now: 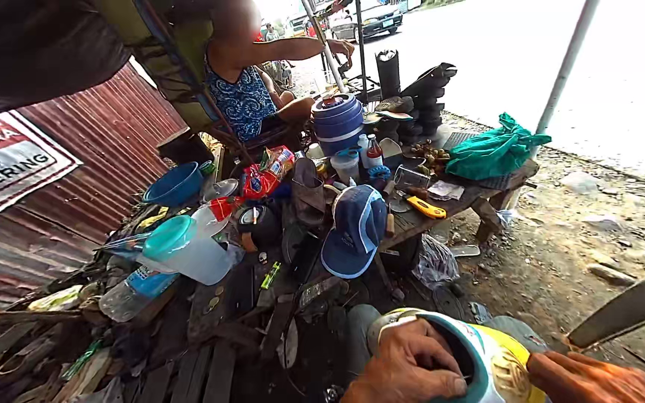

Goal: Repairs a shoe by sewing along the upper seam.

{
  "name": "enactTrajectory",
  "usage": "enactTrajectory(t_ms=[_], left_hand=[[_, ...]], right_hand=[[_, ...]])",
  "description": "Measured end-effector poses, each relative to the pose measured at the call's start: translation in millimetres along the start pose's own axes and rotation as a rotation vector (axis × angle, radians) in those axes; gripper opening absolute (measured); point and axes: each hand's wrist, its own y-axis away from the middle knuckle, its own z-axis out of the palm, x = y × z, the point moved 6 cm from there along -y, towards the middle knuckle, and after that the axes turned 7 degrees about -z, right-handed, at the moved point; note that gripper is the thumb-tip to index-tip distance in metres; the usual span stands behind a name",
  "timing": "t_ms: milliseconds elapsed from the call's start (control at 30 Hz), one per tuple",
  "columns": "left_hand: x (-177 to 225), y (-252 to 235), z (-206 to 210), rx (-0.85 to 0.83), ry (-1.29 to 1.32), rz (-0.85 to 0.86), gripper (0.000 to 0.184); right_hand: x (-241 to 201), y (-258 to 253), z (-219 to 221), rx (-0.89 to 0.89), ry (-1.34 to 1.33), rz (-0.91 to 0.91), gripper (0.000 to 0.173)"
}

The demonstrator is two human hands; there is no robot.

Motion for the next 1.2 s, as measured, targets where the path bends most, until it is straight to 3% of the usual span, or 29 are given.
enactTrajectory(t_ms=[100, 200, 267, 367, 467, 600, 900, 1200], left_hand=[[7, 3, 1, -0.166, 0.645, 0.045, 0.005], [11, 4, 14, -0.338, 0.968, 0.032, 0.007], [7, 1, 12, -0.236, 0.795, -0.026, 0.008], [3, -8, 13, -0.046, 0.068, -0.06, 0.013], [-3, -21, 30, -0.098, -0.222, -0.161, 0.016], [-13, -29, 40, -0.083, -0.216, -0.374, 0.011], [-15, -25, 41, 0.124, -0.126, -0.051, 0.012], [-18, -27, 46, 0.125, -0.048, 0.002, 0.013]], right_hand=[[1, 1, 1, 0.004, -0.003, 0.0, 0.022], [2, 1, 2, 0.001, -0.014, 0.007, 0.023], [3, 2, 3, -0.011, -0.017, 0.019, 0.024], [3, 2, 3, -0.01, -0.028, 0.027, 0.023], [2, 2, 2, -0.018, -0.027, 0.027, 0.023], [3, 3, 5, -0.009, -0.016, 0.019, 0.022], [7, 1, 12, 0.045, 0.025, -0.012, 0.017], [10, 2, 8, 0.014, -0.054, 0.022, 0.019]])
